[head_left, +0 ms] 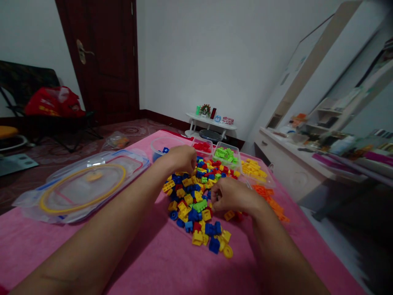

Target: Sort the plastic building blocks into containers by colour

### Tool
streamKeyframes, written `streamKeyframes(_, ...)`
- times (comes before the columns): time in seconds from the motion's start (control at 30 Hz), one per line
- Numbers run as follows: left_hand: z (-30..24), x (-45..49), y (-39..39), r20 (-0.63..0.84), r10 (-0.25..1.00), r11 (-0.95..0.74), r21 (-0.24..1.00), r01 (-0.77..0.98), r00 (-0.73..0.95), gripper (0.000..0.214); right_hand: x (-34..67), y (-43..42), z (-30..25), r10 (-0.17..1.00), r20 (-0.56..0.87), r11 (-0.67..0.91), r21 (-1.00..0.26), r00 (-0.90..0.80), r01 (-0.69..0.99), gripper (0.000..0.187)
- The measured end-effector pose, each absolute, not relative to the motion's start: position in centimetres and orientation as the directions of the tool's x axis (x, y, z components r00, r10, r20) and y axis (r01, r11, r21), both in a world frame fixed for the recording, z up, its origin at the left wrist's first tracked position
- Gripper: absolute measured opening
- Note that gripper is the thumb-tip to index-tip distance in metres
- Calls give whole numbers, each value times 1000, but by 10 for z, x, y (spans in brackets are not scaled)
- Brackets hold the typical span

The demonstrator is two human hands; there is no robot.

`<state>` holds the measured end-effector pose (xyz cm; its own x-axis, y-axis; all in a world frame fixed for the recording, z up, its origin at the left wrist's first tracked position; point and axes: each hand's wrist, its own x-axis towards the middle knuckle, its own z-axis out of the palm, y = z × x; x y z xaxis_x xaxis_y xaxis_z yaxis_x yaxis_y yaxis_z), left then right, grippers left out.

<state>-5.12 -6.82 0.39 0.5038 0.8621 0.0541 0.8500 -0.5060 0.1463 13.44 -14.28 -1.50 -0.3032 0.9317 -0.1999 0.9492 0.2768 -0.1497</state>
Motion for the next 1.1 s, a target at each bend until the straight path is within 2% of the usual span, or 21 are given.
streamKeyframes(0.13,16,-49,-83,-226,843,-485,71,871,488,20,120,-151,-20,927,-218,319,26,-306,947,23)
streamKeyframes(0.23,10,-43,-83,-322,821,-484,46,874,471,17,114,-149,-28,923,-193,353,88,-332,931,25)
streamKeyframes(0.3,4,-38,-81,-336,801,-517,29,856,495,15,118,-147,-29,918,-188,366,56,-351,929,21)
streamKeyframes(0.4,-5,-30,-82,-333,770,-576,5,817,545,17,132,-142,-27,908,-180,373,-70,-380,925,11)
streamKeyframes(0.53,-8,-25,-86,-303,760,-622,-81,779,575,29,150,-135,-17,912,-175,315,-280,-371,907,17)
streamKeyframes(0.6,-7,-27,-87,-289,761,-626,-91,775,581,32,159,-132,-13,914,-162,301,-344,-372,890,18)
streamKeyframes(0.67,-7,-29,-85,-213,782,-611,-68,789,587,32,170,-128,-10,929,-92,302,-374,-359,877,18)
streamKeyframes(0.73,-8,-31,-83,-106,807,-587,-32,809,581,30,185,-121,-9,956,18,274,-400,-292,874,20)
streamKeyframes(0.83,-12,-28,-79,-13,809,-588,21,809,588,29,215,-102,-7,991,113,119,-440,-77,890,25)
streamKeyframes(0.9,-15,-22,-78,35,811,-585,57,809,584,29,238,-85,-5,989,125,-26,-394,82,919,24)
streamKeyframes(1.0,-19,-10,-84,152,812,-581,108,807,564,26,268,-61,-2,944,195,-217,-240,266,946,23)
streamKeyframes(1.1,-28,6,-95,230,768,-636,170,753,598,26,281,-52,0,880,360,-280,-133,309,951,35)
